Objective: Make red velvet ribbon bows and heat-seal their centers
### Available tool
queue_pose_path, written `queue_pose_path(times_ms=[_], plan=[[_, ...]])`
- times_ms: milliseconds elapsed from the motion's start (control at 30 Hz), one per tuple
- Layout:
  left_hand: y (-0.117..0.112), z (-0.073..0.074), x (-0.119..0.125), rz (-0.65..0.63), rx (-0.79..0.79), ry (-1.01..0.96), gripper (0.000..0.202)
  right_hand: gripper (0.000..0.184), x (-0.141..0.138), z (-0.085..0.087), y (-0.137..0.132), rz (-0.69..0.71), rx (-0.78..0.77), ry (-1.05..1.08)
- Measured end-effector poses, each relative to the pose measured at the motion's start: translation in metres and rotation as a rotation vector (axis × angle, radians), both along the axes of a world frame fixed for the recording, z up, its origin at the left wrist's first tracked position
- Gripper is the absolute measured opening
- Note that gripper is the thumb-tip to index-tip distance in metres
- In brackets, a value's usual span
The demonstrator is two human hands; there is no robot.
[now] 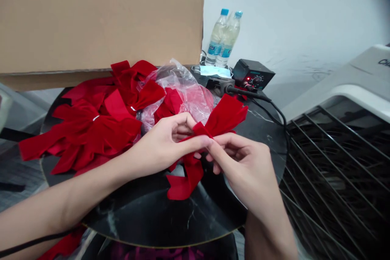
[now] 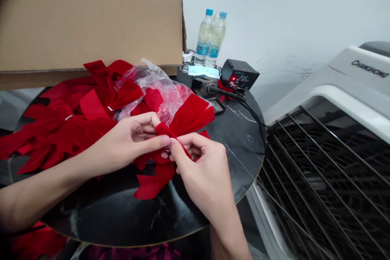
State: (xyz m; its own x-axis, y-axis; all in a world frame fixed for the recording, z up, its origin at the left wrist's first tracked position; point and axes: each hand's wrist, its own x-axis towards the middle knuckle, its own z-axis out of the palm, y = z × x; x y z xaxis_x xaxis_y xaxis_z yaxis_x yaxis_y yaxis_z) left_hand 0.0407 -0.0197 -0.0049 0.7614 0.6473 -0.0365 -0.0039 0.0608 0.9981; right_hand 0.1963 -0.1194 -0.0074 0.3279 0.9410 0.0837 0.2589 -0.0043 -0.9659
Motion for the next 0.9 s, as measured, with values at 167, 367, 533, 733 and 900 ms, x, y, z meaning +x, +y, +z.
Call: queue_pose_path(times_ms=[167, 367, 533, 733, 900], plan=[[-0.002, 0.0, 0.003, 0.078, -0.007, -0.021, 0.03, 0.016, -0.004, -0.003, 0.0, -0.019, 0.016, -0.015], [0.002, -0.005, 0.003, 0.138, 0.003, -0.088, 0.034, 0.015, -0.01, -0.018, -0.003, -0.105, 0.049, 0.113], [0.003, -0.007, 0.005, 0.157, 0.025, -0.142, 0.03, 0.013, -0.011, -0.026, -0.003, -0.126, 0.078, 0.169], [-0.001, -0.009, 0.004, 0.25, 0.203, -0.091, 0.023, 0.014, -0.011, -0.023, -0.003, -0.1, 0.065, 0.2], [-0.004, -0.008, 0.002, 0.296, 0.321, -0.047, 0.021, 0.01, -0.012, -0.02, -0.003, -0.116, 0.119, 0.195]])
